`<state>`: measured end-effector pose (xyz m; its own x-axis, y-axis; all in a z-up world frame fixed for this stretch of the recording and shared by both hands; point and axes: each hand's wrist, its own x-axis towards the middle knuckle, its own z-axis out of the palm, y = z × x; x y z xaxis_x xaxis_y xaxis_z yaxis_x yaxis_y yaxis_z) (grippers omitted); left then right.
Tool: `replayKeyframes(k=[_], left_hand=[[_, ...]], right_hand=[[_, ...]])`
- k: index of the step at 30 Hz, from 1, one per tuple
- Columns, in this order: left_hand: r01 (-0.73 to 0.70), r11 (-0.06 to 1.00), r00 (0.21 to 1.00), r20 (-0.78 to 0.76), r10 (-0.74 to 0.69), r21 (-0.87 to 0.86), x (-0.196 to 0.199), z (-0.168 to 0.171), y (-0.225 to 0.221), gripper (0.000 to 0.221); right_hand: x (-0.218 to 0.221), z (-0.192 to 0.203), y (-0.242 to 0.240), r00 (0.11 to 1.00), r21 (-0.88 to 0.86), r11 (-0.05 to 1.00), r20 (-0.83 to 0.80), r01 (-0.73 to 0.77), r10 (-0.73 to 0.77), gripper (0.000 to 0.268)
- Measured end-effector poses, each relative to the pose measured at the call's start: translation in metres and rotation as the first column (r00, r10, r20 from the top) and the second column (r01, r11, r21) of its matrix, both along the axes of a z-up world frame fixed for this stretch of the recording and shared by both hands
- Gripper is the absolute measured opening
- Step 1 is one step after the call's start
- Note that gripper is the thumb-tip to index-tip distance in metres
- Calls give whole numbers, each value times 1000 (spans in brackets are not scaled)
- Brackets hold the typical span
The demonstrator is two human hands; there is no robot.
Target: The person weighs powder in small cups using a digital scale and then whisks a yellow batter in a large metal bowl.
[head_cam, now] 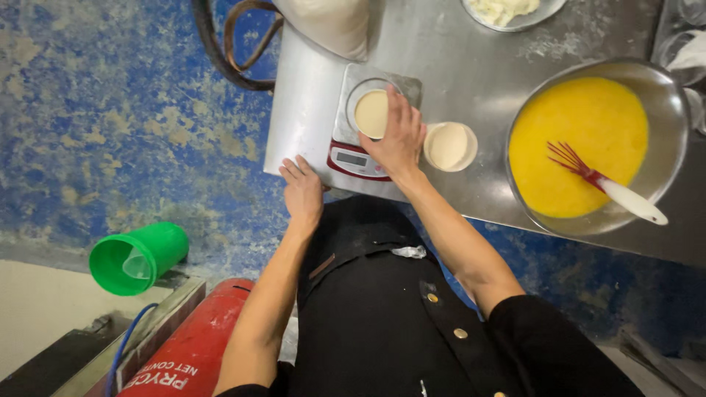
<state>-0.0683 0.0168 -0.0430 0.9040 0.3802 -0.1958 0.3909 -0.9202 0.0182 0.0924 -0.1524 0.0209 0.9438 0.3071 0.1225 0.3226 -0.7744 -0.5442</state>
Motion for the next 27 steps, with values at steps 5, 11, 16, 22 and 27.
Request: replayKeyframes(k=[5, 11, 16, 22, 27], left_hand=[[-17, 998, 1000, -27, 16, -58, 0, -8, 3, 94], [53, 977, 995, 77, -70, 205, -8, -29, -3, 56], [46, 996, 997, 56, -50, 74, -1, 10, -1, 55], [14, 763, 998, 58, 31, -646, -8, 50, 90, 52], [-64, 227, 886, 50, 461, -972, -49, 49, 215, 40]], right_hand=[[0, 10, -1, 1000, -5, 1000, 2, -9, 9, 106], [-3, 22, 19, 992, 27, 993, 47, -116, 114, 108], [-17, 40, 58, 980, 28, 979, 32, -200, 199, 111], [-48, 48, 148, 935, 52, 937, 105, -346, 339, 110], [-87, 78, 256, 911, 141, 901, 113, -411, 397, 107]])
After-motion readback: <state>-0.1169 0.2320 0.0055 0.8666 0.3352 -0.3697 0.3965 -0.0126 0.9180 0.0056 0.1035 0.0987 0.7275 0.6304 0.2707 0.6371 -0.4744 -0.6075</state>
